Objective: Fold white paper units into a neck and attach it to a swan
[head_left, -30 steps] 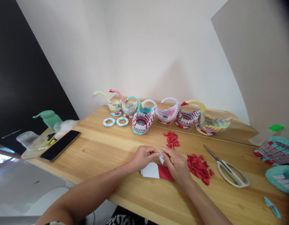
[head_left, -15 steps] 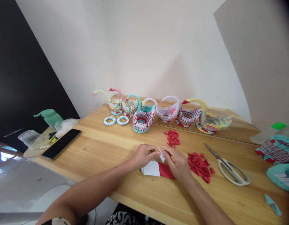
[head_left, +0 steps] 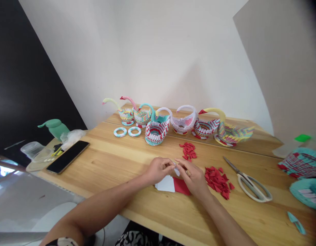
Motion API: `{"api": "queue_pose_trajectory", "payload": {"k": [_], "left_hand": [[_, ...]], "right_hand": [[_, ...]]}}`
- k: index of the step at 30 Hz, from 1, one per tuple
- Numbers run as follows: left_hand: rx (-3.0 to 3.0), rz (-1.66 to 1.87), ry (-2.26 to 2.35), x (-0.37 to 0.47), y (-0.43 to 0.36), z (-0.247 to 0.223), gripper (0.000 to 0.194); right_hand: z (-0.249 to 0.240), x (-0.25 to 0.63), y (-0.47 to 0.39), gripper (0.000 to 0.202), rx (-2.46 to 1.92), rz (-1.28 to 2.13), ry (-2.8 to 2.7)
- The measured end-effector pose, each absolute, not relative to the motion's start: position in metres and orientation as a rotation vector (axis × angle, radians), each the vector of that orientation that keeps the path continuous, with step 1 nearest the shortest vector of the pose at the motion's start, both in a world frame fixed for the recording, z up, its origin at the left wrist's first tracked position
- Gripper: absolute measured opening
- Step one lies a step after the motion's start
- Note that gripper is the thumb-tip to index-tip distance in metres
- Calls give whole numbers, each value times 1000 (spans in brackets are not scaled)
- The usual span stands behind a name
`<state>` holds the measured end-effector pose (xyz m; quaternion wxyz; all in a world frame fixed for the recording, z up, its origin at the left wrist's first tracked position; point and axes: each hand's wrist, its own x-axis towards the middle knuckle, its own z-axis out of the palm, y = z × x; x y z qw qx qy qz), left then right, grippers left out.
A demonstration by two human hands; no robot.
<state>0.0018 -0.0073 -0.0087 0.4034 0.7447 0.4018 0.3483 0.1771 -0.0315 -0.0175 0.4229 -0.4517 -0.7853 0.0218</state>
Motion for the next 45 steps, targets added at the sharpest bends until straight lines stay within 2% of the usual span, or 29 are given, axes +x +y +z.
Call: {"api": "queue_pose_trajectory", "payload": {"k": [5, 13, 16, 21, 25, 28, 32, 38, 45], "left_hand": [[1958, 890, 1061, 1, -7, -9, 19], [1952, 984, 1065, 2, -7, -13, 22], [1835, 1060, 1051, -2, -4, -12, 29], [1703, 1168, 1060, -7, 5, -18, 29], [1746, 1134, 1029, -5, 7, -22, 32], [1942, 1081, 1005, -3, 3, -21, 29], [2141, 1024, 1059, -1, 2, -21, 24], [2264, 997, 1038, -2, 3, -19, 16], [2312, 915, 947, -4, 2, -15, 21]], "right_hand": [[-16, 177, -29, 25, -1157, 133, -1942], [-14, 178, -28, 32, -1299, 505, -1872], [3, 188, -2, 31, -1339, 441, -1829], [32, 194, 33, 34, -1529, 273, -1809], [17, 177, 7, 26, -1442, 49, -2224], [1, 172, -14, 28, -1430, -41, -2294], [-6, 176, -19, 31, -1358, -11, -2230], [-6, 177, -23, 26, -1254, 156, -2117], [-2, 181, -31, 22, -1214, 306, -2011]]}}
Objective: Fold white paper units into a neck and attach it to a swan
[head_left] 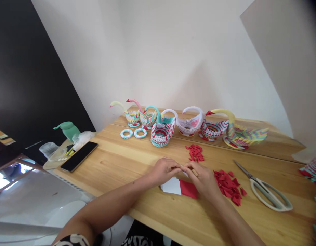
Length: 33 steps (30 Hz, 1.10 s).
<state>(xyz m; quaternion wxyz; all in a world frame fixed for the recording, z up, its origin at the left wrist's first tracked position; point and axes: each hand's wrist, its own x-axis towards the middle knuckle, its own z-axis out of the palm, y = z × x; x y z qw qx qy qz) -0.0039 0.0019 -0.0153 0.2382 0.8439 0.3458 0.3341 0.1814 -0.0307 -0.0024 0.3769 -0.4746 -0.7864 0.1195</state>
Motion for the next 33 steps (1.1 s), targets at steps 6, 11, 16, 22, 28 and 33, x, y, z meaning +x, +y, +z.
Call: {"api": "queue_pose_trajectory", "payload": {"k": [6, 11, 16, 22, 28, 33], "left_hand": [[2024, 894, 938, 0, -3, -9, 17], [1698, 935, 1030, -1, -7, 2, 23], [1595, 1011, 1017, -2, -8, 8, 23], [1545, 1005, 957, 0, -9, 2, 20], [1531, 981, 957, -1, -7, -2, 21], [1512, 969, 966, -1, -6, -4, 22]], "right_hand": [[3, 181, -33, 24, -1296, 484, -1871], [6, 183, -32, 35, -1310, 758, -1595], [5, 176, -33, 31, -1291, 955, -1563], [1, 169, -34, 26, -1362, 828, -1605], [3, 171, -35, 31, -1344, 890, -1620], [1, 171, -34, 32, -1328, 911, -1588]]}}
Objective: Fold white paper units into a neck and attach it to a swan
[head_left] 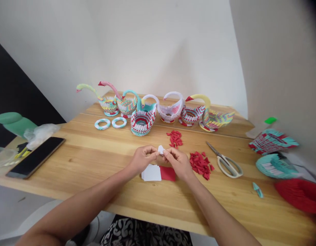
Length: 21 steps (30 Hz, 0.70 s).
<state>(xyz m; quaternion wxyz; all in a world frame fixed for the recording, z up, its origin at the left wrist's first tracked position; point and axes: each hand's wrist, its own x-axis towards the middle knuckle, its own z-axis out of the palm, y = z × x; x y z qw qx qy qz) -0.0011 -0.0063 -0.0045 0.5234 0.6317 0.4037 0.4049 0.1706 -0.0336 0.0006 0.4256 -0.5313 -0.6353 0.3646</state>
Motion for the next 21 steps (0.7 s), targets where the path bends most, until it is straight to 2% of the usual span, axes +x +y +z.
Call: {"api": "queue_pose_trajectory", "payload": {"k": [10, 16, 21], "left_hand": [[1551, 895, 1017, 0, -7, 1, 19], [1686, 828, 1075, 3, -11, 1, 25], [1724, 852, 1099, 2, -12, 0, 21]], "right_hand": [[2, 169, -34, 28, -1294, 980, -1486], [-4, 169, -33, 31, -1359, 868, -1519], [-8, 170, -32, 32, -1374, 849, -1513]]}}
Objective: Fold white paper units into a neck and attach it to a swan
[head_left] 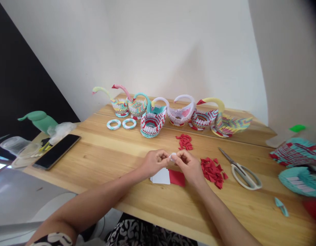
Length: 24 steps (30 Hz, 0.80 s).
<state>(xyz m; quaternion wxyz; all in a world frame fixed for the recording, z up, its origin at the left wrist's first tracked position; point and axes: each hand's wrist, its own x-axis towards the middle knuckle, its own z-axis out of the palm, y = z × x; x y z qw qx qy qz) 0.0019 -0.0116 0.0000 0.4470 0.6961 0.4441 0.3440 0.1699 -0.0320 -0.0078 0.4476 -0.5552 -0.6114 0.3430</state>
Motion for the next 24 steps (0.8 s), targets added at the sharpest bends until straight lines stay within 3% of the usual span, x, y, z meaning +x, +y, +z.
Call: {"api": "queue_pose_trajectory", "payload": {"k": [24], "left_hand": [[1600, 856, 1054, 3, -12, 3, 15]], "right_hand": [[-1, 164, -34, 27, -1355, 881, -1442]]}}
